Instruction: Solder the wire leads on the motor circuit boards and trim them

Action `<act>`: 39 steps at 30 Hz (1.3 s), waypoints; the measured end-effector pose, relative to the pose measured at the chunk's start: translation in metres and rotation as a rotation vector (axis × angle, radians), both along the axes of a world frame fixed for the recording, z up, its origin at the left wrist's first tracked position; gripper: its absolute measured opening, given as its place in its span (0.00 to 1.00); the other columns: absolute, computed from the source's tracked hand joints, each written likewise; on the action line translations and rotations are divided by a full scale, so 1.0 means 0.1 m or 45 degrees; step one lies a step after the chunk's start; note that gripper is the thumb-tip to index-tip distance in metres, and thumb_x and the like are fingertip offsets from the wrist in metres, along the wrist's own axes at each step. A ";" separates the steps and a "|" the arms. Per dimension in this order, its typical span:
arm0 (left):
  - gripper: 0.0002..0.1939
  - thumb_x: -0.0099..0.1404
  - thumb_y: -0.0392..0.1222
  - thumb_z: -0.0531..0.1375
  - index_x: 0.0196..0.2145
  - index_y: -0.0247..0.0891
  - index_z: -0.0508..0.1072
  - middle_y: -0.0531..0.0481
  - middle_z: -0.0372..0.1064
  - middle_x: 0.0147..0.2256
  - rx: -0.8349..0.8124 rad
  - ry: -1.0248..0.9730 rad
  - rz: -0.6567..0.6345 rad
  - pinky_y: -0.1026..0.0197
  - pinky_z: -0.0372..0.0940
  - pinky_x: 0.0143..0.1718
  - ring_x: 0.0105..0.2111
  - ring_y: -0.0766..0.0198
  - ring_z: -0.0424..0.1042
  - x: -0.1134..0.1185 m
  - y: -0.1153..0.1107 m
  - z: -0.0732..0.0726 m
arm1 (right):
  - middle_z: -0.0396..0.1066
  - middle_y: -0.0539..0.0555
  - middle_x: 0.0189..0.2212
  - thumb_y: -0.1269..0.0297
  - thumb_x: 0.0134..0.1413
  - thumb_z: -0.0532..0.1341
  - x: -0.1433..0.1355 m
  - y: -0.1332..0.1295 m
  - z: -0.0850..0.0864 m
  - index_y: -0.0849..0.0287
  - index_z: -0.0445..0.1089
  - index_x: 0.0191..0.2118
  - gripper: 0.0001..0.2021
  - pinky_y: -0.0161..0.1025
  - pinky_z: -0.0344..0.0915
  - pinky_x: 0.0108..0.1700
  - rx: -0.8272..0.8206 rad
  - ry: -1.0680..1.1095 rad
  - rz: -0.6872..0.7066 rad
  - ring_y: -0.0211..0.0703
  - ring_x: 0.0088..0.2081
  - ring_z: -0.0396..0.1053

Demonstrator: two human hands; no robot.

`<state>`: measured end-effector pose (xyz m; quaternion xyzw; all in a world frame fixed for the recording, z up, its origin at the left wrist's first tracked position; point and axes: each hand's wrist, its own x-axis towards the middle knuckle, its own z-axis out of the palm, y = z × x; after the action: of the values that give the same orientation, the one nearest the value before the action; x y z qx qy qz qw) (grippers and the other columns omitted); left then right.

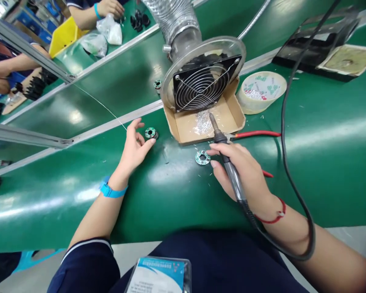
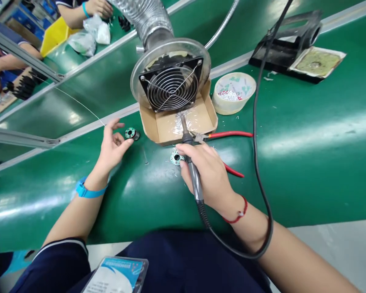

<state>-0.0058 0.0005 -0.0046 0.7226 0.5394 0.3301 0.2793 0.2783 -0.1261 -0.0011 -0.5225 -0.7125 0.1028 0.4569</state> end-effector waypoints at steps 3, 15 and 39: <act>0.31 0.67 0.68 0.54 0.60 0.51 0.57 0.42 0.63 0.55 -0.092 -0.365 0.020 0.66 0.49 0.18 0.25 0.73 0.62 0.12 -0.31 0.16 | 0.77 0.53 0.41 0.72 0.57 0.61 -0.04 -0.06 0.06 0.51 0.62 0.58 0.24 0.45 0.71 0.45 0.023 0.061 0.048 0.45 0.42 0.74; 0.35 0.68 0.73 0.32 0.62 0.50 0.47 0.39 0.60 0.59 -0.739 -0.722 -0.437 0.66 0.51 0.15 0.29 0.69 0.69 0.97 -0.99 0.35 | 0.75 0.52 0.43 0.69 0.59 0.61 -0.38 -0.13 0.29 0.50 0.60 0.57 0.21 0.44 0.69 0.46 -0.109 0.071 0.198 0.45 0.46 0.71; 0.06 0.64 0.28 0.56 0.33 0.38 0.70 0.53 0.68 0.30 0.066 0.182 -0.550 0.62 0.60 0.32 0.29 0.68 0.66 0.83 -0.68 0.24 | 0.77 0.52 0.28 0.67 0.54 0.67 0.22 -0.37 0.12 0.57 0.79 0.41 0.08 0.30 0.69 0.22 -0.130 0.574 -0.178 0.35 0.24 0.74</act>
<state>0.0775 -0.0672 0.0192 0.8497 0.3820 0.2243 0.2859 0.3005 -0.1626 0.0111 -0.5569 -0.5484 0.2209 0.5834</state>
